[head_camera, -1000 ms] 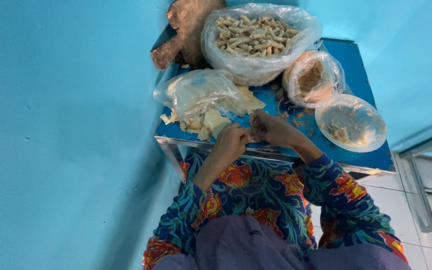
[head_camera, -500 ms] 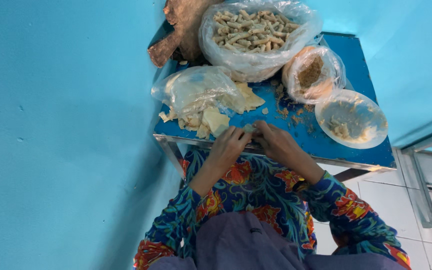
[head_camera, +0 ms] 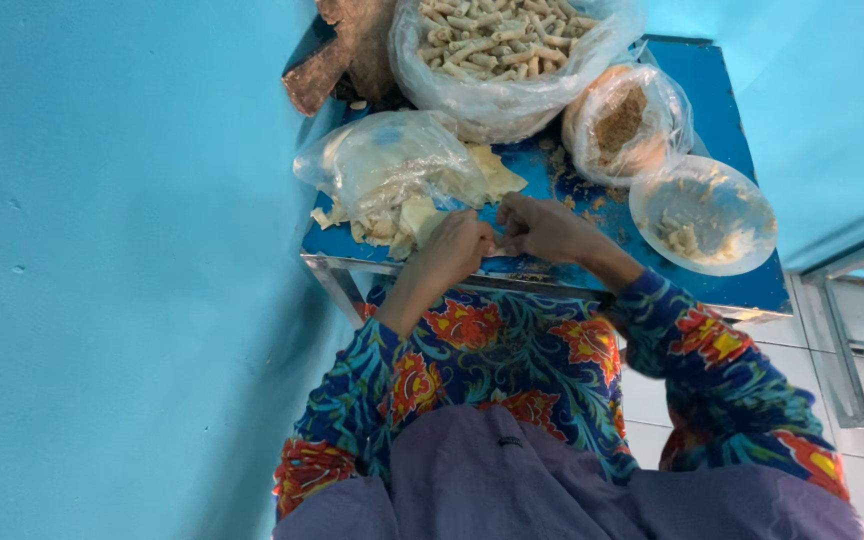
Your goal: The person sits at a small blue table and shapes small pieces of dough by hand, rolling and pinching each piece into a stick shape. The finished dough sticks are placed into a large plastic-lined basket, while scraps and a plate of dough pieces sit nearby.
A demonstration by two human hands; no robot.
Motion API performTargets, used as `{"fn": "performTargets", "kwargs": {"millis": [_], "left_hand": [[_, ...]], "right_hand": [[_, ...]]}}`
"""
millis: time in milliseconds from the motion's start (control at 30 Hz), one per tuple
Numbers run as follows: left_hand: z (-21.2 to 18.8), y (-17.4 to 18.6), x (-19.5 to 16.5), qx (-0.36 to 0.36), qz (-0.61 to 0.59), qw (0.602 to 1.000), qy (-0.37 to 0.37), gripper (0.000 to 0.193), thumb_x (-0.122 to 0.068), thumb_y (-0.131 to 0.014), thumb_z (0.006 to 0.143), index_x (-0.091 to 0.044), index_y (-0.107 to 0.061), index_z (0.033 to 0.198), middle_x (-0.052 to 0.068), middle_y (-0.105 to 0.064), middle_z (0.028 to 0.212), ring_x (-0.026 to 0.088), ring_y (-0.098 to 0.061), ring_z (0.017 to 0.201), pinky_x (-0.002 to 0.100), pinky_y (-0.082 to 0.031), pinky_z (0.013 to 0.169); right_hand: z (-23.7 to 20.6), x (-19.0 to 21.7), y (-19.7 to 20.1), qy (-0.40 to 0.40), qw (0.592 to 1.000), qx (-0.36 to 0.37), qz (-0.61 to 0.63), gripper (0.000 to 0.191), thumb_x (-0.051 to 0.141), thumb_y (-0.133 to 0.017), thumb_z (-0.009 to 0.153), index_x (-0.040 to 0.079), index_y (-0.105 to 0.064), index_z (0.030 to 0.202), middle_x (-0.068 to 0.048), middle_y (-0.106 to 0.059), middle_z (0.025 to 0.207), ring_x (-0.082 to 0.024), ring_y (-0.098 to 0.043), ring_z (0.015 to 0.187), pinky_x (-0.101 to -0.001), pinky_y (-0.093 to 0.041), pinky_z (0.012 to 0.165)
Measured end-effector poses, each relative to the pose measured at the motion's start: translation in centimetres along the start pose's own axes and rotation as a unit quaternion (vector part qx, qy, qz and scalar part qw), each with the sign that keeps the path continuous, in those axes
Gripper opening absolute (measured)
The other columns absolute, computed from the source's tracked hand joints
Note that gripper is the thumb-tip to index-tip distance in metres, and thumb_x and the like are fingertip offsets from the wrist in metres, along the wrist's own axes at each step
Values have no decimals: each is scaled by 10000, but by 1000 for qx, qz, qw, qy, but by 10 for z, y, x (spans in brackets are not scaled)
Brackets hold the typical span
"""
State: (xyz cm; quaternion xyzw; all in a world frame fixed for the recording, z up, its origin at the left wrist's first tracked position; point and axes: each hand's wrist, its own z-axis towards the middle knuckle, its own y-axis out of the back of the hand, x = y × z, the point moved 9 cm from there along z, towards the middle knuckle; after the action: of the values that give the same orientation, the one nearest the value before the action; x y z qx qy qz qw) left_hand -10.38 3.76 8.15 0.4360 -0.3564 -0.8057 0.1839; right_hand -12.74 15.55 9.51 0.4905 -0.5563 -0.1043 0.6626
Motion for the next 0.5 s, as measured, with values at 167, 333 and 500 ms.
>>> {"fn": "performTargets", "kwargs": {"millis": [167,333,500], "left_hand": [[14,-7,12,48,-15,998,39,149,-149,-745,838,-1,-741,837,228,-685,805,416,-685,851,519,-526,787],[2,0,9,0,-1,999,36,131,-164,-718,867,-38,-752,884,209,-697,861,412,-690,882,519,-535,807],[-22,-1,-9,-78,69,994,19,135,-155,-672,971,-37,-674,1037,156,-684,959,383,-668,944,498,-532,791]], "right_hand": [[3,9,-1,41,999,8,9,479,156,-802,818,51,-518,1189,-85,-733,852,-233,-725,819,-368,-543,710],[-23,26,-1,113,987,-91,-64,495,38,-709,849,48,-460,1276,-141,-716,897,-347,-712,849,-450,-526,689],[-59,37,-10,192,953,-198,-129,497,-18,-667,833,16,-450,1279,-202,-701,1039,-421,-685,931,-467,-548,696]]}}
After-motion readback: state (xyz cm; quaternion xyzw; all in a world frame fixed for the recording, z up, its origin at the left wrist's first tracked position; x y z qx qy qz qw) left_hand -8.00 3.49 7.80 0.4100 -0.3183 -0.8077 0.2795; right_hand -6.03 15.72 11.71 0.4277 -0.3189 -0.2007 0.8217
